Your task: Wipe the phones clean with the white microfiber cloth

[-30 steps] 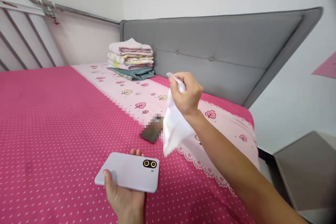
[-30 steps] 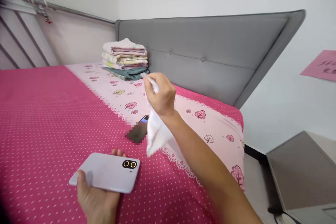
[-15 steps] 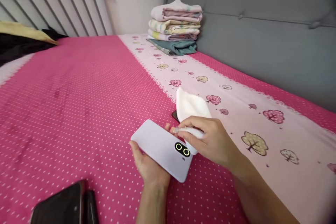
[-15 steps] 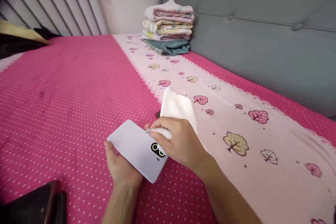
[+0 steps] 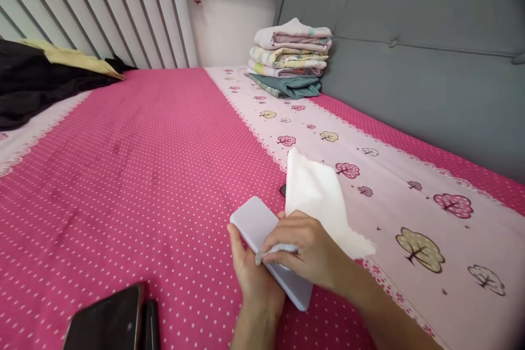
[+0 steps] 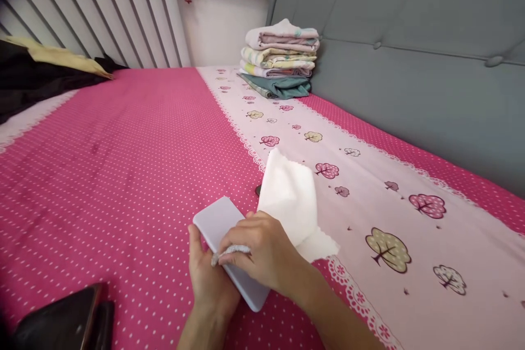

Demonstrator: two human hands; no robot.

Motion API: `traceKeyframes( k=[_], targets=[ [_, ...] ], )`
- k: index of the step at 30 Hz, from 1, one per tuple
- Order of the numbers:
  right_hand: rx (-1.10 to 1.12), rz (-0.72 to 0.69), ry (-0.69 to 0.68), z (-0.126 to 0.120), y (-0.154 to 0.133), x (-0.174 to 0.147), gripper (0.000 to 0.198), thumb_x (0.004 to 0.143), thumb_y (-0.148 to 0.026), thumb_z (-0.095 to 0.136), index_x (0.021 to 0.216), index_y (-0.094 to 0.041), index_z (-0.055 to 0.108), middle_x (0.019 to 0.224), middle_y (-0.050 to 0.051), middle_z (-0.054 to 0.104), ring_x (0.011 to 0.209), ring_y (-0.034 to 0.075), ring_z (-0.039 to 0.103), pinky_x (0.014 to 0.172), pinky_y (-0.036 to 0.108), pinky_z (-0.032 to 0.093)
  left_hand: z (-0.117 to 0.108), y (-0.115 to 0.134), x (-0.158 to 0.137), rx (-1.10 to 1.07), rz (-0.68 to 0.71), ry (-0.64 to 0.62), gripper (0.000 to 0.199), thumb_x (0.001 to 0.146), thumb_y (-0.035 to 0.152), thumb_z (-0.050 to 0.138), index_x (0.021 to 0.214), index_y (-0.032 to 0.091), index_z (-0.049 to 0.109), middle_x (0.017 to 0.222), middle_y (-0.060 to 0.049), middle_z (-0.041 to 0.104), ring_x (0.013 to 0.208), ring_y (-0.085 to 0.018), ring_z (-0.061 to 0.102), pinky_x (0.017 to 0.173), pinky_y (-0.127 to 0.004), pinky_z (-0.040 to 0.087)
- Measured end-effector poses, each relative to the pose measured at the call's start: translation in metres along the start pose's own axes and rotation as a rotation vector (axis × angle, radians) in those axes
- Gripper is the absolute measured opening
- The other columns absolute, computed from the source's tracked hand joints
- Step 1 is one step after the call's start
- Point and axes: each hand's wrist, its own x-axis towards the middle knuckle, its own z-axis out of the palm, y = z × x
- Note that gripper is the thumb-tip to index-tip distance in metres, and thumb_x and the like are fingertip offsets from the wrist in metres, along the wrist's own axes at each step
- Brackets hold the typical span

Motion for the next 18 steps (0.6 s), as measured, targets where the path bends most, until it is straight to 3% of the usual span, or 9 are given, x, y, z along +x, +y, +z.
traceKeyframes(
  k=[3,6,9,14,18],
  targets=[
    [0.03,0.023,0.098,0.004,0.004,0.002,0.005,0.079,-0.021,0.063,0.075,-0.022,0.065,0.071,-0.004,0.066,0.067,0.012,0.059,0.068,0.026,0.043,0.002,-0.005,-0.003,-0.023,-0.024,0.018,0.048,0.08,0.055,0.042,0.084,0.015,0.068,0.074,-0.006,0.07,0.069,-0.018,0.066,0.065,-0.026,0.05],
    [0.069,0.065,0.241,0.003,0.003,0.003,0.006,0.08,-0.019,0.06,0.079,-0.021,0.065,0.074,-0.002,0.067,0.07,0.012,0.06,0.066,0.025,0.046,0.004,-0.01,-0.008,0.062,-0.116,0.0,0.055,0.077,0.06,0.044,0.091,0.013,0.067,0.075,-0.009,0.069,0.077,-0.024,0.066,0.071,-0.033,0.05],
    [0.088,0.121,0.367,0.0,0.0,0.003,0.007,0.081,-0.02,0.058,0.082,-0.021,0.065,0.076,-0.001,0.067,0.071,0.013,0.061,0.066,0.026,0.049,0.007,-0.016,-0.012,0.105,-0.123,-0.007,0.055,0.076,0.061,0.045,0.094,0.013,0.066,0.077,-0.01,0.07,0.087,-0.027,0.064,0.077,-0.036,0.049],
    [0.099,0.163,0.462,-0.006,-0.005,0.001,0.01,0.081,-0.019,0.058,0.086,-0.022,0.066,0.082,0.001,0.067,0.077,0.015,0.063,0.071,0.029,0.05,0.011,-0.024,-0.017,0.189,-0.051,-0.043,0.051,0.077,0.06,0.045,0.087,0.015,0.067,0.079,-0.008,0.07,0.098,-0.027,0.06,0.086,-0.036,0.045],
    [0.108,0.135,0.47,-0.01,-0.01,0.0,0.011,0.08,-0.016,0.058,0.086,-0.021,0.065,0.081,0.001,0.067,0.075,0.014,0.062,0.067,0.027,0.05,0.012,-0.024,-0.019,0.243,-0.081,-0.063,0.055,0.076,0.062,0.043,0.09,0.015,0.067,0.077,-0.009,0.069,0.102,-0.028,0.059,0.09,-0.038,0.044]
  ],
)
